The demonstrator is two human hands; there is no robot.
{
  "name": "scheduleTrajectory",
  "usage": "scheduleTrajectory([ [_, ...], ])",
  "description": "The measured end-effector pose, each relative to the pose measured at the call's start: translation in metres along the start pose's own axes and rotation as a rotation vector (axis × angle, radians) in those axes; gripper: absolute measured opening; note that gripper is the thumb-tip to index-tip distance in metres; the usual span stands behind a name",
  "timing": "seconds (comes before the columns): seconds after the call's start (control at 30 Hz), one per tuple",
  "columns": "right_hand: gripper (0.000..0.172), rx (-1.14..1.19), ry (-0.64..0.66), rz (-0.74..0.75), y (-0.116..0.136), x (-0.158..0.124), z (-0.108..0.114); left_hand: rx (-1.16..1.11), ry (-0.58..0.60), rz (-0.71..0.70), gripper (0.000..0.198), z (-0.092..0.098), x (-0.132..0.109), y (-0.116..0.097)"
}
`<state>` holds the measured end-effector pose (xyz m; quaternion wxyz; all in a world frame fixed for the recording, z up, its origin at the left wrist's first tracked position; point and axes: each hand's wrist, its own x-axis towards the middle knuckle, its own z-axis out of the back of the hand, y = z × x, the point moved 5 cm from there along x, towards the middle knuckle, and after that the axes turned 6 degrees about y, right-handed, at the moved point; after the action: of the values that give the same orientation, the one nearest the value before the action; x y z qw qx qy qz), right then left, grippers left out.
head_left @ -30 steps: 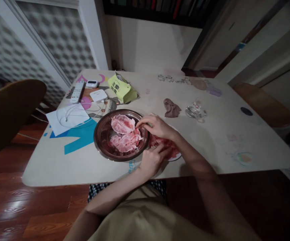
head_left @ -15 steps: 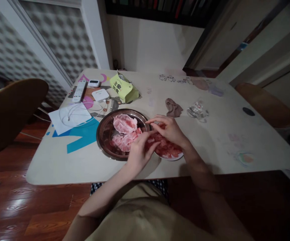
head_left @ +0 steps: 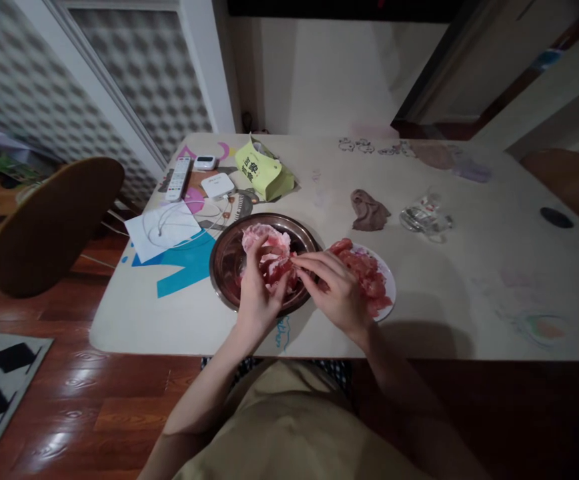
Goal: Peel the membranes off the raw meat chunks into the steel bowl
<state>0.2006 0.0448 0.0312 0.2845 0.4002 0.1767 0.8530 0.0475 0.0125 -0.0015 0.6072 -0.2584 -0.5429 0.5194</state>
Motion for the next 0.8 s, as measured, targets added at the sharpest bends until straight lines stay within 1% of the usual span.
scheduleTrajectory([
  [0.1,0.03,-0.021,-0.075,0.029,0.006,0.0,-0.002,-0.041,-0.027,0.003,0.069,0.002,-0.002,0.001],
  [0.23,0.032,-0.02,-0.124,0.021,0.008,0.001,-0.006,-0.073,-0.032,-0.004,0.068,0.003,-0.004,-0.001],
  [0.33,0.035,-0.008,-0.099,0.01,0.007,0.002,-0.011,-0.083,-0.025,-0.028,0.067,0.004,-0.005,-0.003],
  [0.4,0.033,0.012,-0.064,0.004,0.006,0.002,-0.014,-0.083,-0.061,-0.057,0.063,0.005,-0.006,-0.003],
  [0.5,0.028,0.037,-0.066,-0.002,0.006,0.003,-0.015,-0.095,-0.127,-0.077,0.055,0.008,-0.008,-0.003],
  [0.6,0.025,0.07,-0.075,-0.016,0.006,0.004,-0.014,-0.136,-0.131,-0.047,0.05,0.01,-0.008,-0.002],
  [0.73,0.034,0.156,-0.028,-0.066,0.002,0.005,-0.018,-0.205,-0.165,0.031,0.047,0.015,-0.006,0.001],
  [0.8,0.033,0.194,-0.017,-0.102,-0.002,0.004,-0.022,-0.223,-0.179,0.083,0.045,0.018,-0.005,0.004],
])
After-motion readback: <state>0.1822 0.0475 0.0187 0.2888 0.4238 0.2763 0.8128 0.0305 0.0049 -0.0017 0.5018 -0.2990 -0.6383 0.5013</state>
